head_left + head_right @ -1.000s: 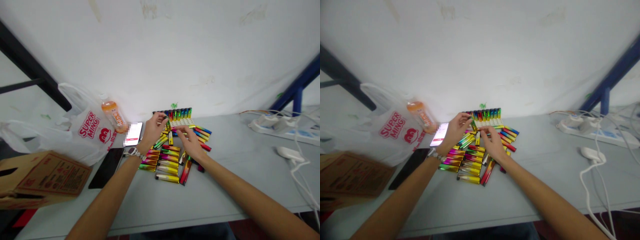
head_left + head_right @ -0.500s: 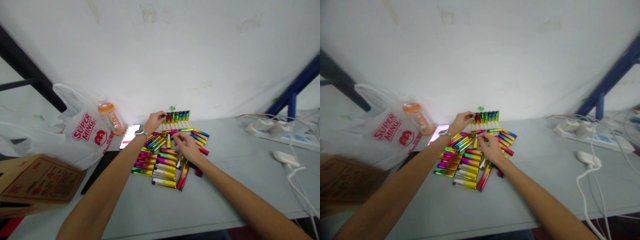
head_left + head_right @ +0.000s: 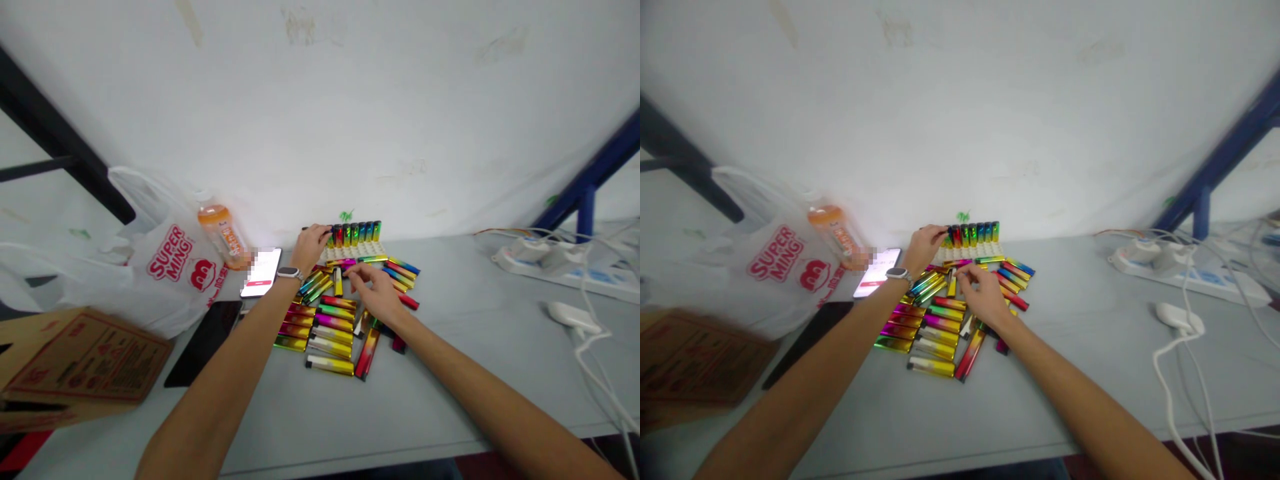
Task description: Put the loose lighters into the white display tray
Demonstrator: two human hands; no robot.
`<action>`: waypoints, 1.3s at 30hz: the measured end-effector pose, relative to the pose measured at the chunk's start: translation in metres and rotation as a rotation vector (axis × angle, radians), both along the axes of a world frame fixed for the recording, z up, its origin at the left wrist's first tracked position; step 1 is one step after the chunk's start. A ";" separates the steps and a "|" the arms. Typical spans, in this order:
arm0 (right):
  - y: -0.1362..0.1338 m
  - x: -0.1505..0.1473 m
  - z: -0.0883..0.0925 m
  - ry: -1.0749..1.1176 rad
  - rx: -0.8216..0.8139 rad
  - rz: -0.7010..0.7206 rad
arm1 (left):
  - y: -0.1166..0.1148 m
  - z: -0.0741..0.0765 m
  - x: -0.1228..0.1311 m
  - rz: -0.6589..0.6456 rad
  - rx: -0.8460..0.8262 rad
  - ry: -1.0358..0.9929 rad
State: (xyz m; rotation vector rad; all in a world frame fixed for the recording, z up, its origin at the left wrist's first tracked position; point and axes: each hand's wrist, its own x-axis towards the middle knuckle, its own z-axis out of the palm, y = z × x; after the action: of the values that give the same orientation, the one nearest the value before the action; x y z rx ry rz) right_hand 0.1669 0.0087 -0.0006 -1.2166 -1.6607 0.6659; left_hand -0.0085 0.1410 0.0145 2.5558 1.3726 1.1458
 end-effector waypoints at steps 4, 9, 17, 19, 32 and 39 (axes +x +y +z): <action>0.002 0.000 -0.003 -0.009 -0.011 0.001 | -0.005 -0.001 0.000 0.056 0.087 0.118; 0.004 0.001 -0.005 -0.044 -0.001 -0.003 | -0.022 0.008 0.002 0.106 0.079 0.312; 0.003 0.003 -0.002 -0.062 0.000 -0.020 | -0.084 0.008 0.015 0.276 -0.007 0.285; 0.002 0.001 -0.001 -0.052 0.000 -0.022 | -0.100 0.003 0.020 0.290 -0.080 0.324; 0.000 0.005 0.004 -0.066 -0.006 0.009 | -0.095 0.000 0.035 0.344 -0.311 0.321; 0.003 0.008 0.001 0.006 0.026 0.038 | -0.113 0.017 0.026 0.160 -0.243 0.010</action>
State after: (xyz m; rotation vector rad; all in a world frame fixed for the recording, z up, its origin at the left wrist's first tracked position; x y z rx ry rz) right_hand 0.1754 0.0121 0.0007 -1.1668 -1.6861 0.6688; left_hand 0.0171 0.0281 0.0314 2.3233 1.6318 0.9190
